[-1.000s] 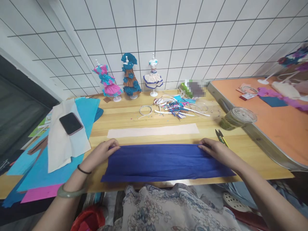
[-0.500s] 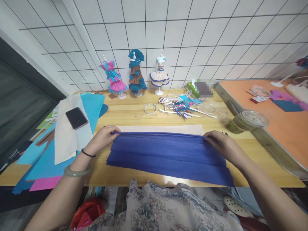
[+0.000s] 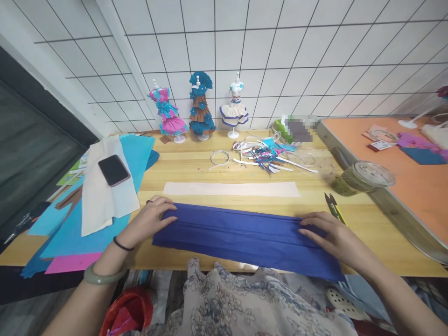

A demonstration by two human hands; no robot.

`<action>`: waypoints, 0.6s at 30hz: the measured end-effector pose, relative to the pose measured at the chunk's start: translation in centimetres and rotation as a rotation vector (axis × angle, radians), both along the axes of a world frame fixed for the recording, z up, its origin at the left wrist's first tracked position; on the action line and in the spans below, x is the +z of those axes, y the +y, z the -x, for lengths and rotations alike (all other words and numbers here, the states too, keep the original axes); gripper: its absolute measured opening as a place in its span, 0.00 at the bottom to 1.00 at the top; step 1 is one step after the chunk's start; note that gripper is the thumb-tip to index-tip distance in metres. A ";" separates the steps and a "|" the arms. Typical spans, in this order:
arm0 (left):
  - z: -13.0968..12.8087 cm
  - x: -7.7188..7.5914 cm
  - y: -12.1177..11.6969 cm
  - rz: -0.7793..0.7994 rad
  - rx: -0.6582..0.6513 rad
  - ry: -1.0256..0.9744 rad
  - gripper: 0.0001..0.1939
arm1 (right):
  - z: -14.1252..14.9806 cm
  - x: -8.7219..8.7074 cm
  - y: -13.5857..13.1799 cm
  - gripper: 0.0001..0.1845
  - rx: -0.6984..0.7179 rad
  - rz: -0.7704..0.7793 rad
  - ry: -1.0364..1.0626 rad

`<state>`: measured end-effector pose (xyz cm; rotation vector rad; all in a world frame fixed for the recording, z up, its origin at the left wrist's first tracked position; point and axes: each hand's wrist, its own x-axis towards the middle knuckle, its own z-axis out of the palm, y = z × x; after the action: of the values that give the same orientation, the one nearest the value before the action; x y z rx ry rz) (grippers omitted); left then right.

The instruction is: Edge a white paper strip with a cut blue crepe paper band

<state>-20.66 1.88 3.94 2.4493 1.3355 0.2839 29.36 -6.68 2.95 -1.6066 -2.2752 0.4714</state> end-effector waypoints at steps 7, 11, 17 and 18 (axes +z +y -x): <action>-2.4 -0.6 3.3 0.089 -0.127 0.115 0.14 | -0.9 -1.7 2.1 0.17 0.030 0.142 -0.052; -2.5 0.0 4.4 0.089 -0.166 0.152 0.05 | -0.6 -0.6 2.6 0.10 0.064 0.164 -0.094; -2.4 1.4 3.1 -0.105 -0.120 0.124 0.05 | -0.4 0.6 2.1 0.11 -0.010 -0.066 -0.106; -2.3 1.2 2.6 -0.106 -0.118 0.127 0.05 | -0.4 0.3 1.9 0.11 0.009 -0.058 -0.098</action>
<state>-18.34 4.52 5.12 2.6625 1.2489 0.1762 29.72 -4.76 3.28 -1.6257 -2.3458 0.3326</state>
